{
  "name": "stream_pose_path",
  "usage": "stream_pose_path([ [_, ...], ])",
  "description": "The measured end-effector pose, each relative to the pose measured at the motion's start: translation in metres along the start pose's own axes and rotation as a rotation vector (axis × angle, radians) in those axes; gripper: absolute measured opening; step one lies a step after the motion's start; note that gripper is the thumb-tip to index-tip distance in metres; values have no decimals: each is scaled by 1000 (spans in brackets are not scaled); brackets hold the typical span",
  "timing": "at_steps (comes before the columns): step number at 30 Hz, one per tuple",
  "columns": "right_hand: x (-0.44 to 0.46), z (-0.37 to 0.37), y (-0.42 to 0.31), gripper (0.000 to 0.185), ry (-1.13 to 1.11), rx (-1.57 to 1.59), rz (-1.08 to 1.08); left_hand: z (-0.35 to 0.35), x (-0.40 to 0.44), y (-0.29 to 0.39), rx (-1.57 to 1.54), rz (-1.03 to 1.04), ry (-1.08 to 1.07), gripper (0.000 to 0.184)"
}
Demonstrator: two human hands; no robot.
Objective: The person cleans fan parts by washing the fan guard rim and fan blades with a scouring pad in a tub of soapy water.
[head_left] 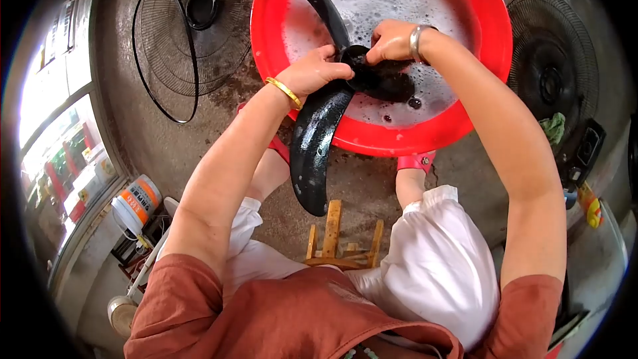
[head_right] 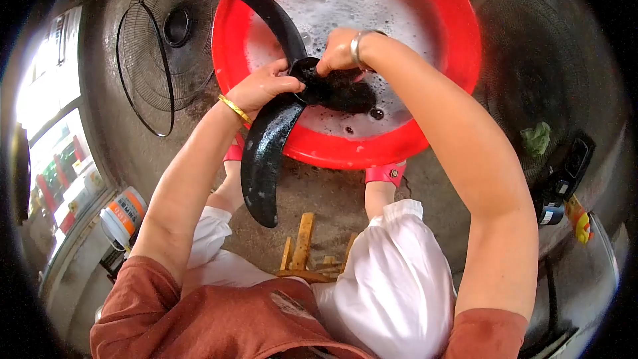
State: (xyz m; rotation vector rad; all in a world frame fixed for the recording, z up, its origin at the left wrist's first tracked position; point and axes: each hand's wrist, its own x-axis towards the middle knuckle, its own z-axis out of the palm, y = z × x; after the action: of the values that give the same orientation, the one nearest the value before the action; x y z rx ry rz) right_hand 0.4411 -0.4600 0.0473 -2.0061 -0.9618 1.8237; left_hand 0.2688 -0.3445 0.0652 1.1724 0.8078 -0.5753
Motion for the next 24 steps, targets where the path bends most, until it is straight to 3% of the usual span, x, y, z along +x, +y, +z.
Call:
stream_pose_path([
  [5,5,2,-12,45,11,-254,89,3,-2,7,24,-7,7,43],
  [11,10,11,-5,36,189,-398,44,2,0,8,57,-6,24,42],
  [15,-11,26,-4,26,389,-347,-39,2,-4,11,27,-37,32,37],
  [18,-19,40,19,30,653,-121,-237,5,-7,13,-29,-53,29,34],
  [19,-31,40,17,32,714,28,-173,5,-8,13,-46,-53,30,34],
  [22,-35,28,52,26,1005,-33,-295,0,-12,15,21,-63,9,33],
  [24,-41,24,60,20,944,45,-369,-3,-12,11,-26,-56,5,39],
])
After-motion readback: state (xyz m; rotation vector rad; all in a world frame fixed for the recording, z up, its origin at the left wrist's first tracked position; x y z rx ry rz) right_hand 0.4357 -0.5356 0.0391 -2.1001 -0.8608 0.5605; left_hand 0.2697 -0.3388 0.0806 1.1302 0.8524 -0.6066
